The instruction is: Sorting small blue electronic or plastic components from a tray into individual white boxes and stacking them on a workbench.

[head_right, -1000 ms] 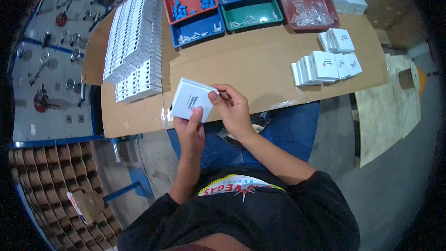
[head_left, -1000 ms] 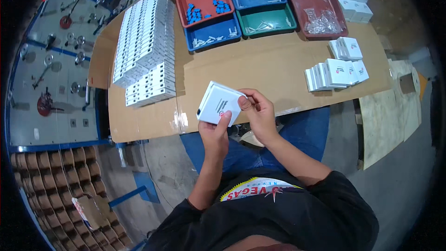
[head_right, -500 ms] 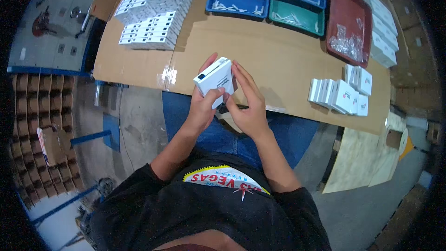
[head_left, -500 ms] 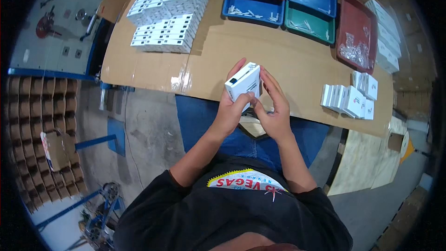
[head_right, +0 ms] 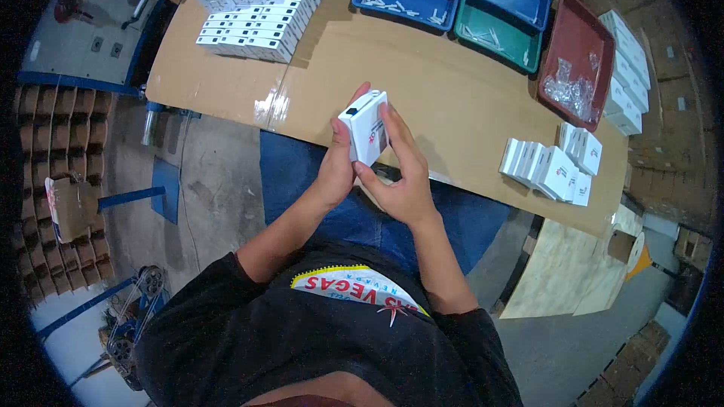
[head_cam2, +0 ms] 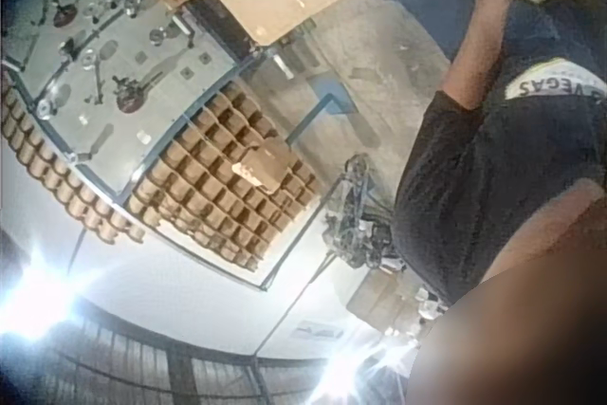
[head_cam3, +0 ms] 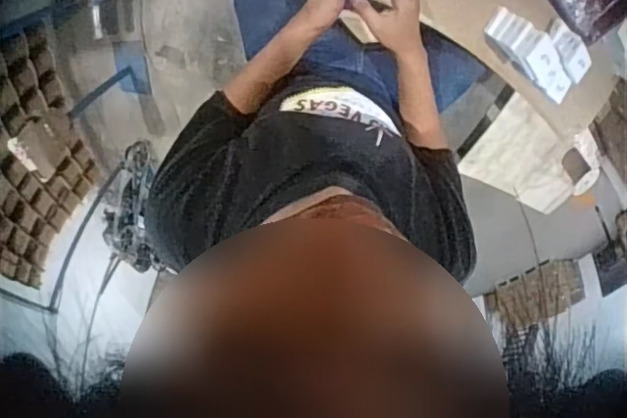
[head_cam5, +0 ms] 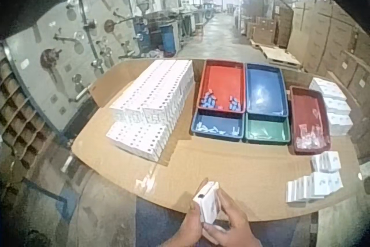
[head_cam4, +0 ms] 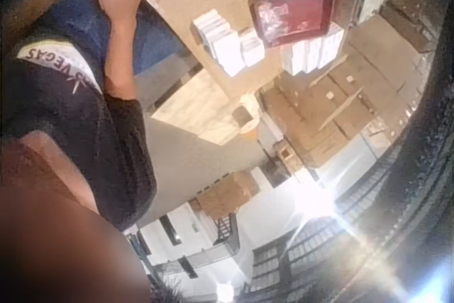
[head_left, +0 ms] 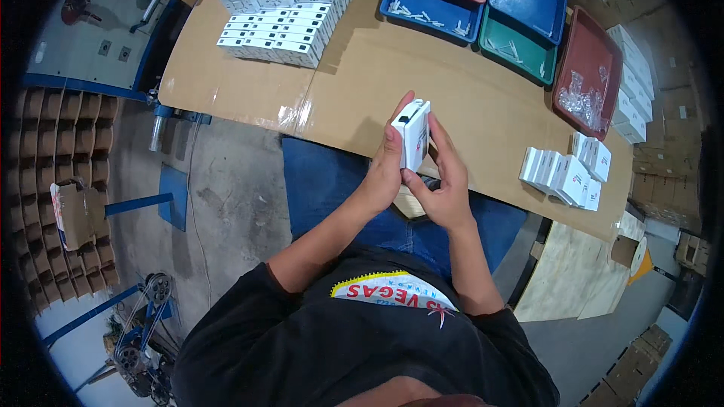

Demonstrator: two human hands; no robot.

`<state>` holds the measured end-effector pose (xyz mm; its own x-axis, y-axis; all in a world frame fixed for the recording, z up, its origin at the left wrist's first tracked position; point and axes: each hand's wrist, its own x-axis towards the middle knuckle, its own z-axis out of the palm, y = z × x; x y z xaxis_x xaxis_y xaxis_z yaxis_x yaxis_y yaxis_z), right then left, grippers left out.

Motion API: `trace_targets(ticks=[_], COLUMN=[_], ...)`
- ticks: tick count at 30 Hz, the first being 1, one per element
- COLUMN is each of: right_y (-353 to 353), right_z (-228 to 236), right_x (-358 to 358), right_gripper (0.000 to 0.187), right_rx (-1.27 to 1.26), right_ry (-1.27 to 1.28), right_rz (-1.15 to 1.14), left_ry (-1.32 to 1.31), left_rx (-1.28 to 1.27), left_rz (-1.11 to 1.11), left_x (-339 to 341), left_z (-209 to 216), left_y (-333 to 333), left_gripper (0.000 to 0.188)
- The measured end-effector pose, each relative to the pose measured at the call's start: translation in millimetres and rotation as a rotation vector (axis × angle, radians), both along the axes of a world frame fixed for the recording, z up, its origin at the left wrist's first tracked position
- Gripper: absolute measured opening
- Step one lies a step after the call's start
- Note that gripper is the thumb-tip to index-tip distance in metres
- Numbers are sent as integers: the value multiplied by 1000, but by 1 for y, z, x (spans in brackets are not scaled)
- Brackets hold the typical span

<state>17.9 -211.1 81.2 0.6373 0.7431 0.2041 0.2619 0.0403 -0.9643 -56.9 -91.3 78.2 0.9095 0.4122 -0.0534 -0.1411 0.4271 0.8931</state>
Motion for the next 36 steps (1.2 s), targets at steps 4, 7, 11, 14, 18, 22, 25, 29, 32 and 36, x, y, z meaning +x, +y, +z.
trace_targets(ticks=[4, 7, 11, 14, 18, 22, 25, 29, 32, 36], right_y=[-3, -5, -1, -1, -2, 1, 0, 1, 2, 5], right_z=[-1, -5, 6, 6, 3, 1, 2, 7, -1, -5], right_x=[3, 4, 3, 0, 1, 2, 1, -1, 3, 5], right_gripper=[80, 79, 76, 77, 77, 79, 80, 85, 92, 98], right_rx=[-69, -50, -34, -48, -55, -23, -45, -101, -131, -184], right_ry=[-146, -124, -100, -121, -109, -113, -142, -180, -248, -262], right_rz=[21, 21, 3, -14, -36, -67, -57, -23, -18, -57], left_ry=[-1, 18, -2, 15, 28, 24, 22, 53, 91, 212], left_rx=[-25, 29, -24, -48, -68, -89, -104, -122, -182, -381], left_rz=[12, 18, 29, 44, 17, 31, 35, 40, 34, 2], left_x=[1, 1, 1, 2, 4, 5, 6, 4, 5, 3], left_z=[5, 3, 2, 6, 10, 5, 7, 6, 9, 6], left_y=[-3, -2, 0, -1, 0, 1, 1, 3, 5, 9], left_gripper=[81, 80, 79, 79, 80, 81, 81, 80, 78, 77])
